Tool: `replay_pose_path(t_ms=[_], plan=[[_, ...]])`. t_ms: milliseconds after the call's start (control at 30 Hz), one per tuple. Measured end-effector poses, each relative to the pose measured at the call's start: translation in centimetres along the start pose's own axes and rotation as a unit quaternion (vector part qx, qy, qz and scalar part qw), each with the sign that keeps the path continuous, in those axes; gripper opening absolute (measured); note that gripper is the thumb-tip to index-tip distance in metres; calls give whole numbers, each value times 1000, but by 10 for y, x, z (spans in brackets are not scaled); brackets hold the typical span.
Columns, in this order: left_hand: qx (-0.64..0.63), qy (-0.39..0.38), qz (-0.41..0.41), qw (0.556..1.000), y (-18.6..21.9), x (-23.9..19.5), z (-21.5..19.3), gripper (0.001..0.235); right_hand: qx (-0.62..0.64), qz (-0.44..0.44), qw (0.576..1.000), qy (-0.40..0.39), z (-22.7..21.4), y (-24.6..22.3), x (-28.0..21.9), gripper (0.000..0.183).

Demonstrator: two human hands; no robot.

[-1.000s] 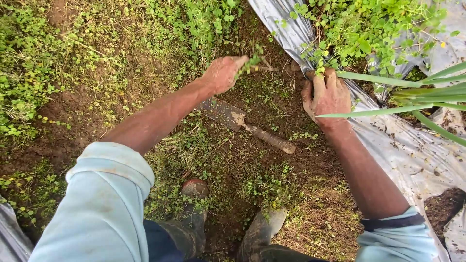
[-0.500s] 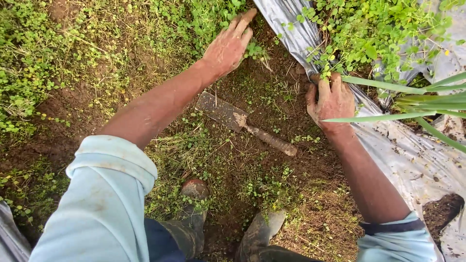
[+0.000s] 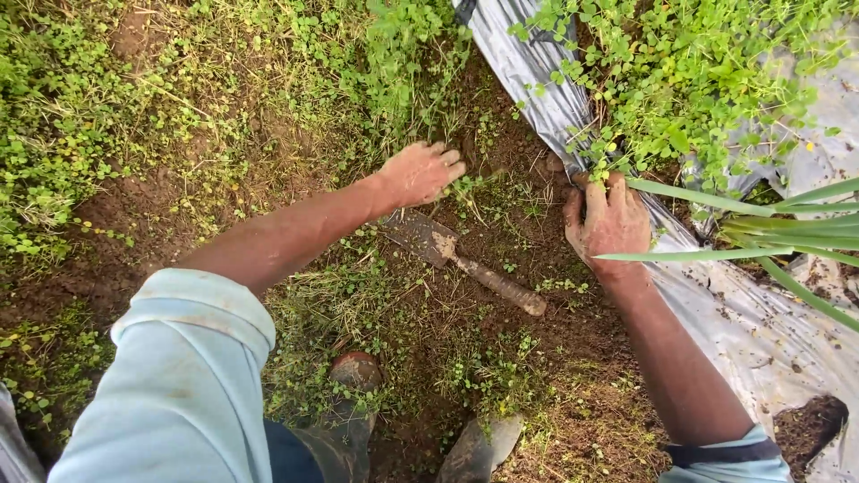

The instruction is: Clearing weeds from the soil between crop rows using a hand tool and manual pulling.

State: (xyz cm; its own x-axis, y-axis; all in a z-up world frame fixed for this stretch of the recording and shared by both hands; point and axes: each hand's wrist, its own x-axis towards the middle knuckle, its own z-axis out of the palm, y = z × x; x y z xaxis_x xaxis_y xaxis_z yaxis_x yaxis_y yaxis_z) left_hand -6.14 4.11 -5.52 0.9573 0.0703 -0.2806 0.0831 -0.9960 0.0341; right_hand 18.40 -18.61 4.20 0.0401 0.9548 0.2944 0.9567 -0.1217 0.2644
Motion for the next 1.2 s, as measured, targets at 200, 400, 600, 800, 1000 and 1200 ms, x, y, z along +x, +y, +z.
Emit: replay_pose_path(t_ms=[200, 400, 600, 800, 1000, 1200], plan=[[-99, 181, -234, 950, -46, 36, -36, 81, 4, 7, 1000, 0, -7, -4, 4, 13], [-294, 177, -308, 887, -70, 72, -40, 36, -5, 6, 1000, 9, -2, -4, 4, 18], [-13, -72, -191, 979, -57, -2, -6, 76, 45, -75, 990, 113, -4, -5, -2, 7], [15, 82, -183, 980, -67, -59, -38, 102, 115, -107, 931, -330, -17, -123, -66, 52], [19, 36, -262, 964, -96, -25, -8, 71, 446, 143, 693, -547, 13, -150, -78, 12], [7, 91, -260, 961, -134, -24, 7, 56, 505, 296, 641, -496, -62, -181, -86, 14]])
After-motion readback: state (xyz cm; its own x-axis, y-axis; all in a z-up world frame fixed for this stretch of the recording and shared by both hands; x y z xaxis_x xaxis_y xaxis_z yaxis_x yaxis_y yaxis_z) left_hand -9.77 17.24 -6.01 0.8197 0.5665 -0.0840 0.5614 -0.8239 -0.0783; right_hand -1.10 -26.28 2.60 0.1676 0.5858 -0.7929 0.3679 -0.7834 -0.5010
